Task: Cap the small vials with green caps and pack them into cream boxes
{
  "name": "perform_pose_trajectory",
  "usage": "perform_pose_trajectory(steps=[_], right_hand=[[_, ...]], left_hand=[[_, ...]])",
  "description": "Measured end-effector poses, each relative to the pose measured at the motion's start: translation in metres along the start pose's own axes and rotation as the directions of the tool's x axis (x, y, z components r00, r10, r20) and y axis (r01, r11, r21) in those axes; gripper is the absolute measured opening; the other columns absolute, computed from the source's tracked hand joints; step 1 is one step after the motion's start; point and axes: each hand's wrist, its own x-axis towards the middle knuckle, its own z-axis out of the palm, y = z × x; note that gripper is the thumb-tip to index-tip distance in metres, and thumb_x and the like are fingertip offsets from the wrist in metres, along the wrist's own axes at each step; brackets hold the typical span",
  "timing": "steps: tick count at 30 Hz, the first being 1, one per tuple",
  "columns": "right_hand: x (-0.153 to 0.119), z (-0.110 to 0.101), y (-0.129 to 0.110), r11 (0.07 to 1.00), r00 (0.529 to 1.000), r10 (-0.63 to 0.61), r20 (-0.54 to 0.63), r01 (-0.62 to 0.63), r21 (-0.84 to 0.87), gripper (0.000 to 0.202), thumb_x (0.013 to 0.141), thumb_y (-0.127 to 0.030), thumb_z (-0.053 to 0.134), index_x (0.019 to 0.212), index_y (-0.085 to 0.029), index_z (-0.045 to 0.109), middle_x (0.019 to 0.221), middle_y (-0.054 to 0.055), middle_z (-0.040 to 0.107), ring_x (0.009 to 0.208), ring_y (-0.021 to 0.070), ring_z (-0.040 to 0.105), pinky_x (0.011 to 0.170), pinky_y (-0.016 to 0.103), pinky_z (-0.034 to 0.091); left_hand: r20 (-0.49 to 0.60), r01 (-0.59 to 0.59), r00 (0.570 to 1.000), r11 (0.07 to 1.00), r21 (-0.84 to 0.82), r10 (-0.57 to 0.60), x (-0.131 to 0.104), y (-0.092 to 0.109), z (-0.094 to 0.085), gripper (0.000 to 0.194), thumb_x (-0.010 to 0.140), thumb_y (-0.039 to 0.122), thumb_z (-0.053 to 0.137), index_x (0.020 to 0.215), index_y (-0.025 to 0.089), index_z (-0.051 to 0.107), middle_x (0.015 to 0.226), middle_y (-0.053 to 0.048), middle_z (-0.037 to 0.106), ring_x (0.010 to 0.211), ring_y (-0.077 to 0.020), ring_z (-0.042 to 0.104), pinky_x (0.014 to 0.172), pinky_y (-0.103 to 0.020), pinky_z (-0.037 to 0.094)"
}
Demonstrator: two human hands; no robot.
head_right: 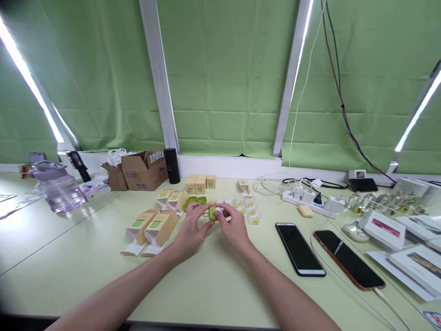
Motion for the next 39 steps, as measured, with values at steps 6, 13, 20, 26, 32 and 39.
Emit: perform_pose_trajectory(steps=[6,13,20,26,32,39], right_hand=[[-0.001,0.003,0.0,0.994,0.999,0.024,-0.033,-0.021,0.11,0.044,0.089,-0.058,0.067,0.112,-0.02,0.069,0.079,0.004,0.067,0.076,0.0207,0.066,0.053,0.027,0.056],[-0.003,0.007,-0.002,0.981,0.997,0.055,-0.056,-0.043,0.187,0.049,0.084,-0.063,0.072,0.106,-0.021,0.064,0.073,0.001,0.064,0.069,0.0194,0.065,0.05,0.028,0.058],[-0.004,0.009,-0.001,0.97,0.998,0.066,-0.021,-0.059,0.237,0.05,0.082,-0.064,0.074,0.103,-0.021,0.059,0.07,-0.001,0.067,0.061,0.0175,0.065,0.05,0.029,0.058],[-0.003,0.012,0.003,0.938,0.996,0.081,0.024,-0.085,0.335,0.048,0.081,-0.063,0.076,0.096,-0.022,0.054,0.067,-0.002,0.068,0.058,0.0166,0.065,0.048,0.028,0.057],[-0.005,0.011,0.0,0.95,0.996,0.068,0.055,-0.082,0.302,0.047,0.082,-0.064,0.073,0.093,-0.022,0.055,0.07,-0.001,0.067,0.062,0.0171,0.065,0.048,0.026,0.056],[-0.008,0.001,-0.01,0.964,0.972,-0.236,-0.01,0.233,-0.129,0.039,0.089,-0.045,0.071,0.12,-0.022,0.061,0.113,0.011,0.067,0.084,0.02,0.067,0.059,0.028,0.058]], left_hand=[[-0.04,-0.109,0.993,0.988,0.107,0.114,-0.002,0.002,0.003,0.049,0.098,0.02,0.055,0.147,0.021,0.051,0.141,-0.014,0.063,0.131,-0.0307,0.055,0.109,-0.054,0.049],[-0.034,-0.122,0.992,0.992,0.024,0.123,-0.005,-0.001,0.006,0.051,0.101,0.021,0.048,0.152,0.02,0.047,0.157,-0.015,0.051,0.145,-0.0305,0.049,0.111,-0.05,0.053],[0.027,-0.071,0.997,0.998,0.001,0.07,-0.007,0.002,0.005,0.057,0.101,0.024,0.051,0.157,0.023,0.04,0.153,-0.013,0.056,0.137,-0.0293,0.058,0.101,-0.043,0.06],[0.053,-0.073,0.996,0.997,0.016,0.072,-0.006,0.01,0.002,0.054,0.102,0.026,0.049,0.156,0.022,0.041,0.139,-0.015,0.066,0.115,-0.0278,0.071,0.097,-0.044,0.059],[0.061,-0.073,0.995,0.996,-0.06,0.077,-0.004,0.009,0.001,0.053,0.104,0.027,0.044,0.156,0.02,0.038,0.151,-0.017,0.055,0.139,-0.0294,0.055,0.114,-0.048,0.047],[0.049,0.181,0.983,0.894,-0.41,-0.176,0.0,0.003,0.006,0.055,0.103,0.038,0.048,0.154,0.02,0.036,0.134,-0.016,0.062,0.106,-0.0223,0.068,0.089,-0.035,0.059]])
